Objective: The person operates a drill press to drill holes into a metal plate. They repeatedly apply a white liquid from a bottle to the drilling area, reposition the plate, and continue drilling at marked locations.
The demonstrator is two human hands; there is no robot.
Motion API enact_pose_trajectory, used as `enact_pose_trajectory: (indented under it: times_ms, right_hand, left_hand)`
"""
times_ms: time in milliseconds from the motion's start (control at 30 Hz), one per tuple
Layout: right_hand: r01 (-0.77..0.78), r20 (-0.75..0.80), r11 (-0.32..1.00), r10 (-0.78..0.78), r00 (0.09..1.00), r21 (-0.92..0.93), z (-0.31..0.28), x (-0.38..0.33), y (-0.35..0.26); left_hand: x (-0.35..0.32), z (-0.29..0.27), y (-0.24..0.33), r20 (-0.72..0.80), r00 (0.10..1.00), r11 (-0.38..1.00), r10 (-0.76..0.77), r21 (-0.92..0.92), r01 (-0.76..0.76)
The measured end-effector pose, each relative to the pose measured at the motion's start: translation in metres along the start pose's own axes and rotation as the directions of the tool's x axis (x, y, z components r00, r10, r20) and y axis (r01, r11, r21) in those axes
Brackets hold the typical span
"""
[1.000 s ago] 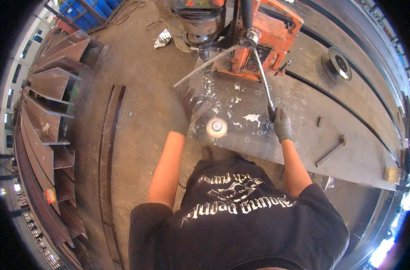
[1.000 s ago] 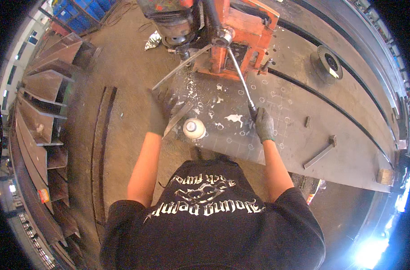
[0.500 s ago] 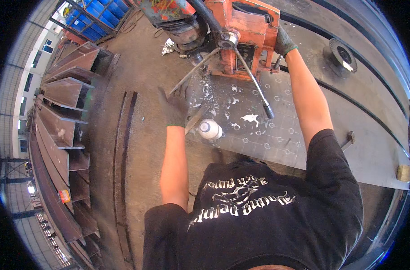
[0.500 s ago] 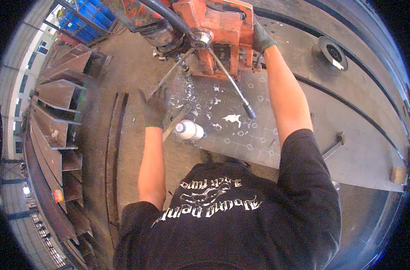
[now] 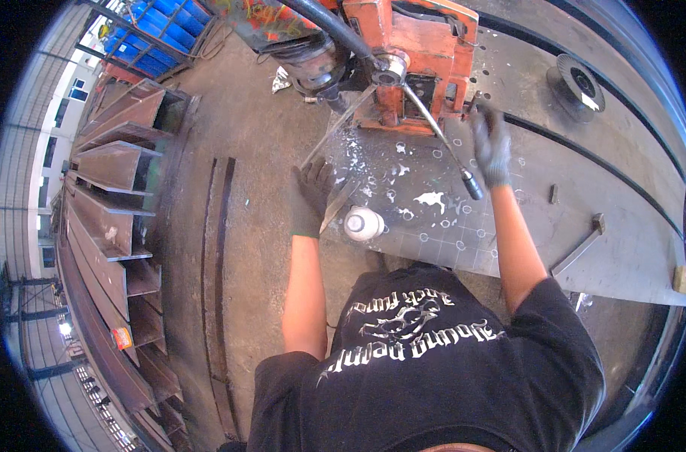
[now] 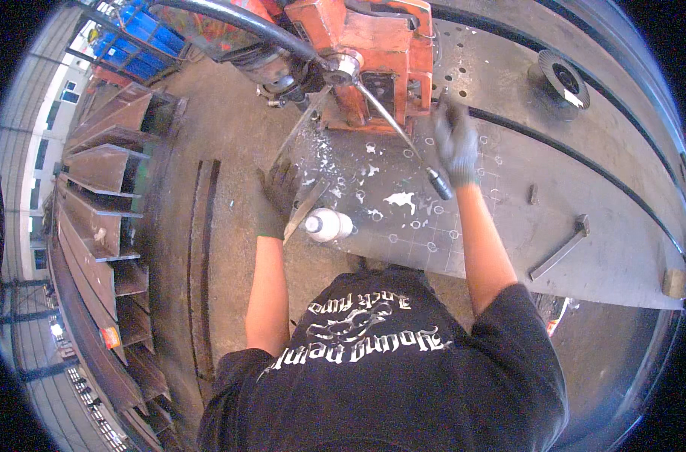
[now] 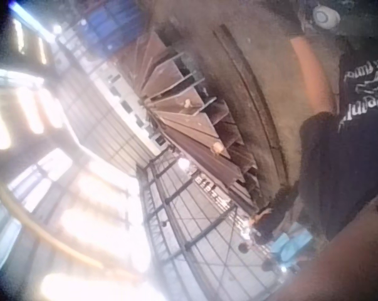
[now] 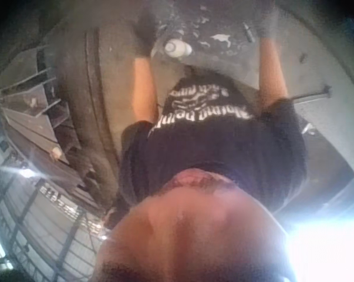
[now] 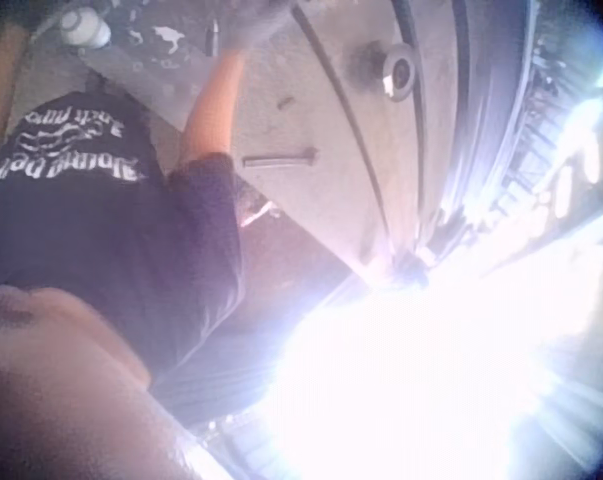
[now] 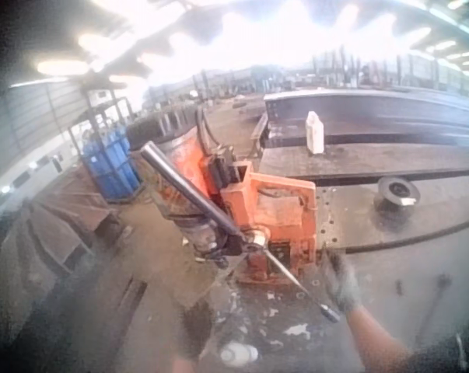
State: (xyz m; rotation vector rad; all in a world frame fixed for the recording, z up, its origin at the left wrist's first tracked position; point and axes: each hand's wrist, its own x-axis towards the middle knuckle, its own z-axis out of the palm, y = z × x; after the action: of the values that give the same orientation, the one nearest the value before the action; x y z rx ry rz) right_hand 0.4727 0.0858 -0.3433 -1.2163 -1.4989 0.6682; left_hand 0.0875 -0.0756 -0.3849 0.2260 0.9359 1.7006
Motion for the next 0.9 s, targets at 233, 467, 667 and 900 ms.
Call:
enact_pose_trajectory:
  times_ms: [233, 467, 667, 900]
  right_hand:
    - [-0.165, 0.343, 0.912, 0.303, 0.889, -0.376, -0.001, -0.059, 0.025]
    - [-0.417, 0.273, 0.888, 0.456, 0.847, -0.192, 0.114, -0.095, 0.054]
    - [-0.459, 0.227, 0.888, 0.455, 0.861, -0.037, 0.116, -0.098, 0.021]
    - [-0.358, 0.243, 0.898, 0.418, 0.875, -0.254, 0.118, -0.097, 0.024]
  left_hand:
    - [-0.064, -0.068, -0.011, 0.102, 0.989, -0.342, 0.103, 0.938, -0.061]
    - [-0.070, -0.095, -0.039, 0.185, 0.943, -0.511, 0.278, 0.860, -0.018]
    - [-0.003, -0.139, -0.014, -0.012, 0.938, -0.245, 0.347, 0.964, 0.103]
    - [0.154, -0.043, -0.014, -0.526, 0.798, 0.736, 0.292, 0.657, 0.163]
